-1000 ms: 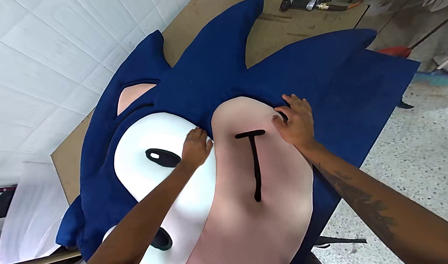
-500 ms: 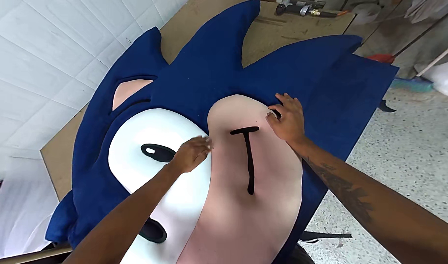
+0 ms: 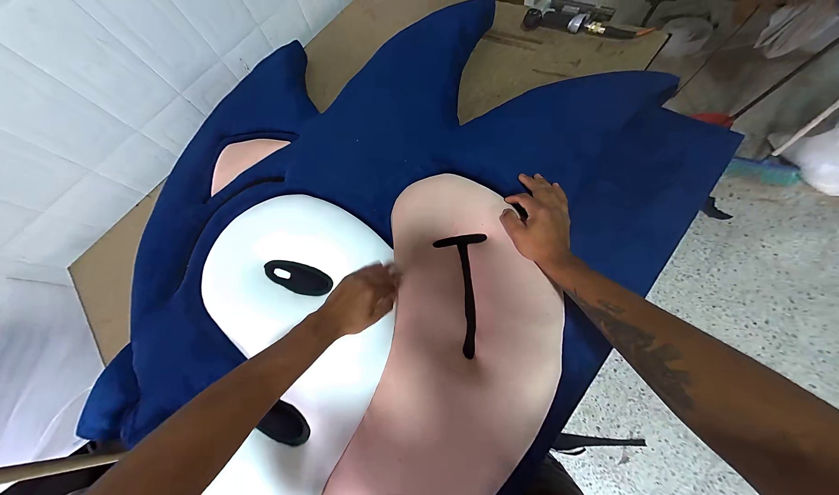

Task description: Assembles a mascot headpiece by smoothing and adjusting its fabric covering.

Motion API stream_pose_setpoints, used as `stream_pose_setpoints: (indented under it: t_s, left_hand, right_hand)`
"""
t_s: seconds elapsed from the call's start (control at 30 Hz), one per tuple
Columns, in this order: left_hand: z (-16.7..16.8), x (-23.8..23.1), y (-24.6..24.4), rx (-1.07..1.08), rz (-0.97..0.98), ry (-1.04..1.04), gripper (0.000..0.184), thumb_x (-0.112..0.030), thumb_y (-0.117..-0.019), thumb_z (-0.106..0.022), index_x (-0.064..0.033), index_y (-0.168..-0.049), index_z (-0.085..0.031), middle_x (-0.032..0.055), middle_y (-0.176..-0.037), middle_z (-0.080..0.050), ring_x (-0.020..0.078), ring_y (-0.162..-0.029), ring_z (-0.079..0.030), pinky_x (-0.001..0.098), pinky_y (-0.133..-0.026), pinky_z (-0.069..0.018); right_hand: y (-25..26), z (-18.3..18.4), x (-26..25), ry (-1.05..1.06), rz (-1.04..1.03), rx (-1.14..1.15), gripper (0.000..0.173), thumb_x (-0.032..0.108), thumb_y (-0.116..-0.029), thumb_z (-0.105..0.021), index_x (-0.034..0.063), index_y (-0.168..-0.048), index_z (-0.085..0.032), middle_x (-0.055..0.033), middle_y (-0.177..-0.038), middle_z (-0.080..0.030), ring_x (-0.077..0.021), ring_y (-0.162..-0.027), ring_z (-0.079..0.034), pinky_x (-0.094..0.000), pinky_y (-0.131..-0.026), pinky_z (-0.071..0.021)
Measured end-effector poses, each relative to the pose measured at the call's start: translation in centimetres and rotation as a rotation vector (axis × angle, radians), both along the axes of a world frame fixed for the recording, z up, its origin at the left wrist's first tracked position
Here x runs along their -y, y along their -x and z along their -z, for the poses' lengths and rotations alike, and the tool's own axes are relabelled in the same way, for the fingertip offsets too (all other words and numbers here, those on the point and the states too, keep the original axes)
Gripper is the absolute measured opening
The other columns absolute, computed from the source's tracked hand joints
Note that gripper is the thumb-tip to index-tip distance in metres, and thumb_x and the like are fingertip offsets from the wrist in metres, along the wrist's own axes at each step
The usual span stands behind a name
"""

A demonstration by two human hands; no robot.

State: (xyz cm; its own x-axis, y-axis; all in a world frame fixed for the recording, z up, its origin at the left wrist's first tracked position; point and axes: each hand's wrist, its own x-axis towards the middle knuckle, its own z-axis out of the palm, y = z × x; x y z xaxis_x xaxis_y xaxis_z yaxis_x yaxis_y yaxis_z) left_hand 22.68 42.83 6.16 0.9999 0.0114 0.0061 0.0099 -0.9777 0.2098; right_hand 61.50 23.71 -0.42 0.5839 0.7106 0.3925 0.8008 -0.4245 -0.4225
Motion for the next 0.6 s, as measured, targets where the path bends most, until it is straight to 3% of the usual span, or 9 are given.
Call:
stream_pose_setpoints:
  t_s: [0.03,0.07,0.1,0.17,0.23,0.33,0.4,0.5,0.6]
  left_hand:
    - [-1.0,0.5,0.6,0.024,0.15,0.038,0.043,-0.038,-0.1053,-0.042,-0.013,-0.097,-0.076,0.0006,-0.105,-0.075,0.016,-0.11,-0.068,0.0412,-0.098,-0.0557]
    - [-1.6,1.3,0.8,0.029,0.28,0.098,0.044,-0.04,-0.1034,-0.045,-0.0147,-0.074,-0.068,-0.0012,-0.078,-0.069,0.0144,-0.083,-0.069,0.0391,-0.077,-0.0576]
    - [-2.2,2.1,0.7,0.018,0.355,0.15,0.047,-0.042,-0.1025,-0.047,-0.0171,-0.064,-0.058,-0.0037,-0.064,-0.06,0.0123,-0.067,-0.064,0.0368,-0.064,-0.0541]
    - [-2.7,2.3,0.5,0.062,0.328,0.146,0.047,-0.043,-0.1007,-0.05,-0.0172,-0.061,-0.052,-0.004,-0.057,-0.053,0.012,-0.059,-0.058,0.0356,-0.058,-0.0508]
    - [-2.1,1.1,0.4,0.122,0.241,0.053,0.038,-0.043,-0.096,-0.055,-0.0178,-0.067,-0.057,-0.0044,-0.063,-0.055,0.0122,-0.064,-0.058,0.0347,-0.062,-0.0488]
    - [-0.1,-0.8,1.2,-0.005,0.364,0.039,0.027,-0.044,-0.0964,-0.056,-0.0238,-0.09,-0.072,-0.0054,-0.102,-0.067,0.0151,-0.11,-0.059,0.0391,-0.101,-0.0449]
    - [0.5,-1.6,1.0,-0.03,0.483,0.104,0.027,-0.039,-0.0979,-0.055,-0.0212,-0.101,-0.075,-0.0005,-0.125,-0.067,0.0204,-0.13,-0.054,0.0426,-0.116,-0.0394]
    - [1.6,-2.9,-1.0,-0.012,0.626,0.216,0.024,-0.029,-0.0985,-0.056,-0.016,-0.105,-0.075,0.0031,-0.123,-0.069,0.0238,-0.132,-0.055,0.0436,-0.118,-0.0399]
    - [2.0,-6.5,-3.8,-0.028,0.57,0.174,0.034,-0.043,-0.1007,-0.056,-0.0192,-0.117,-0.074,0.0033,-0.13,-0.067,0.0234,-0.136,-0.053,0.0453,-0.119,-0.039]
  right_hand:
    - [0.0,-0.1,0.0,0.002,0.003,0.0,0.039,0.047,-0.099,-0.047,0.0238,-0.116,-0.073,0.0021,-0.157,-0.048,-0.0205,-0.154,-0.03,-0.0515,-0.128,-0.0153]
    - [-0.1,-0.1,0.1,0.005,0.009,-0.001,0.039,0.047,-0.0989,-0.046,0.0238,-0.116,-0.073,0.002,-0.156,-0.049,-0.0204,-0.153,-0.03,-0.0514,-0.128,-0.0156]
    - [-0.2,-0.1,0.2,0.003,0.012,0.001,0.039,0.047,-0.099,-0.047,0.0236,-0.115,-0.073,0.002,-0.156,-0.049,-0.0202,-0.153,-0.031,-0.0512,-0.128,-0.0161]
    - [-0.2,0.0,0.1,0.007,0.017,0.005,0.039,0.048,-0.0992,-0.047,0.0242,-0.116,-0.073,0.0028,-0.155,-0.05,-0.0195,-0.153,-0.031,-0.0508,-0.128,-0.0165]
    - [0.0,0.1,0.3,0.011,0.018,0.002,0.038,0.047,-0.0989,-0.047,0.0249,-0.115,-0.074,0.0038,-0.156,-0.05,-0.0189,-0.153,-0.031,-0.0504,-0.128,-0.0161]
    - [-0.3,-0.1,0.2,0.019,0.009,0.009,0.039,0.048,-0.0992,-0.047,0.0251,-0.117,-0.073,0.0034,-0.156,-0.049,-0.0193,-0.153,-0.03,-0.0506,-0.128,-0.016]
    - [-0.3,-0.1,0.2,0.019,0.002,0.006,0.039,0.048,-0.0993,-0.048,0.024,-0.118,-0.073,0.0018,-0.156,-0.049,-0.0208,-0.153,-0.031,-0.0524,-0.128,-0.0157]
    - [0.2,-0.1,0.2,0.013,0.002,-0.009,0.038,0.047,-0.0988,-0.048,0.0238,-0.116,-0.074,0.0014,-0.156,-0.05,-0.0211,-0.153,-0.031,-0.0526,-0.128,-0.0155]
    - [-0.2,-0.1,0.0,-0.007,0.007,-0.007,0.037,0.046,-0.0986,-0.05,0.0234,-0.116,-0.074,0.0014,-0.155,-0.05,-0.0212,-0.153,-0.032,-0.0526,-0.128,-0.0159]
